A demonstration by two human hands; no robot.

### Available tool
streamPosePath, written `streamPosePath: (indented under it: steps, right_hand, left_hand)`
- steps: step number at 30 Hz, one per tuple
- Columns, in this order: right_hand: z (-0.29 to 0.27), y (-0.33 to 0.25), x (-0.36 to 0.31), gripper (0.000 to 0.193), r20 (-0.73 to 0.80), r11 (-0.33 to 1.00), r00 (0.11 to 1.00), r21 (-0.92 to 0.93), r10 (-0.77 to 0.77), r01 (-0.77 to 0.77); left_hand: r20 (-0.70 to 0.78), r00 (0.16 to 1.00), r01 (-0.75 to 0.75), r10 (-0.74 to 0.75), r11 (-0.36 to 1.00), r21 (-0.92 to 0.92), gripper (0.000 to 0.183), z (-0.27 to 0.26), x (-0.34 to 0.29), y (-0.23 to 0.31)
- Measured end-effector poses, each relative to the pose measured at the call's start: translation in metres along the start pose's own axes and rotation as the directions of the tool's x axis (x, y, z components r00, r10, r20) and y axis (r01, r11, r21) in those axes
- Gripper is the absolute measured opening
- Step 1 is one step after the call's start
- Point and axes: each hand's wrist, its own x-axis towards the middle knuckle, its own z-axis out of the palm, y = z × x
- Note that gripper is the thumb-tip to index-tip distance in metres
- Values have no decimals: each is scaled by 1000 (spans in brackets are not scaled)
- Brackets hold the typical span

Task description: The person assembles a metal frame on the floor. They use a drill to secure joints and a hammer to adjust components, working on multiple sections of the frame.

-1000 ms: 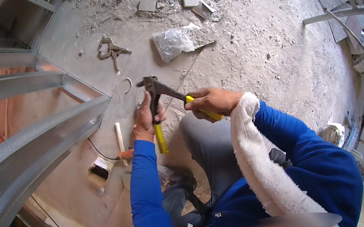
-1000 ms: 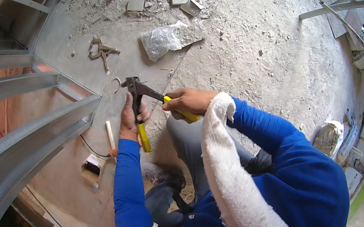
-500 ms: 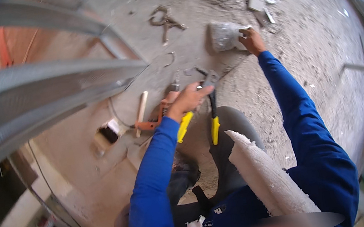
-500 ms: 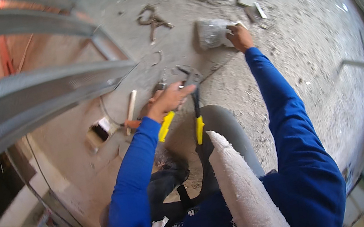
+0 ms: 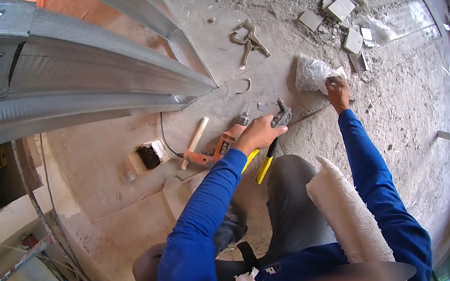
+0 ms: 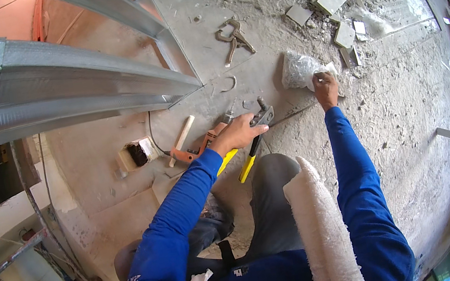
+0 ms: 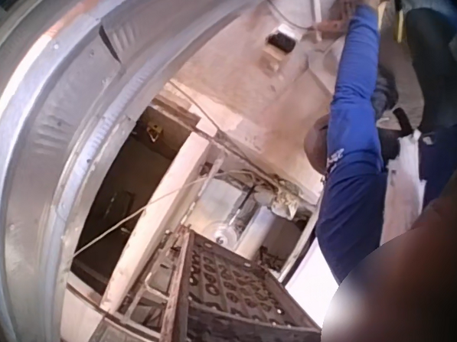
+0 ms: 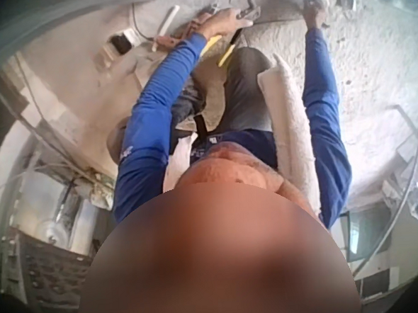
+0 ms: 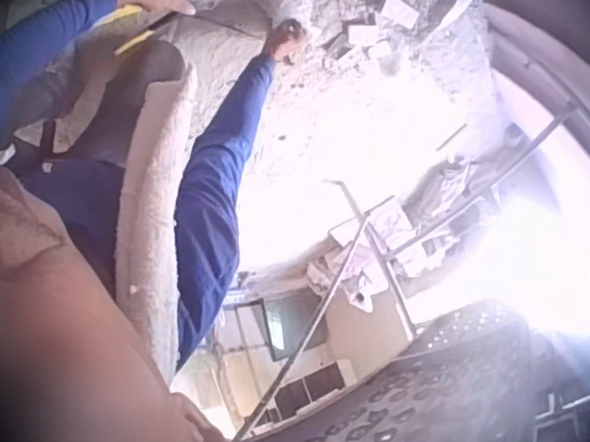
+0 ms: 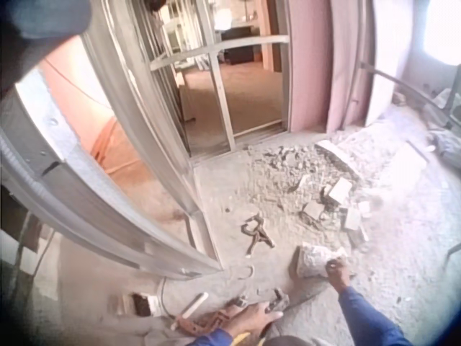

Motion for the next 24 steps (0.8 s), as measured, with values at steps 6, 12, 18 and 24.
streamPosePath:
  steps: [6,12,18,24]
  right_hand:
    - [-52,-60,-13,15,9,974,1000,224,28,-29]
    - [-78,-149,-33,21,576,941,806,330,-135,-78]
    - [-82,-183,-32,26,713,969,683,243,-155,-34]
    - [-85,-186,-34,22,794,992,601,122,-94,-6]
  left_hand:
    - [-37,999,42,-37,990,133,55,1,-6,10]
    - [-25,1000,20,-11,922,387,45,1,-19,42]
    - [9,999,-46,49,854,519,41,-2,-31,55]
    - [5,997,-67,77,832,551,39,4,-31,53]
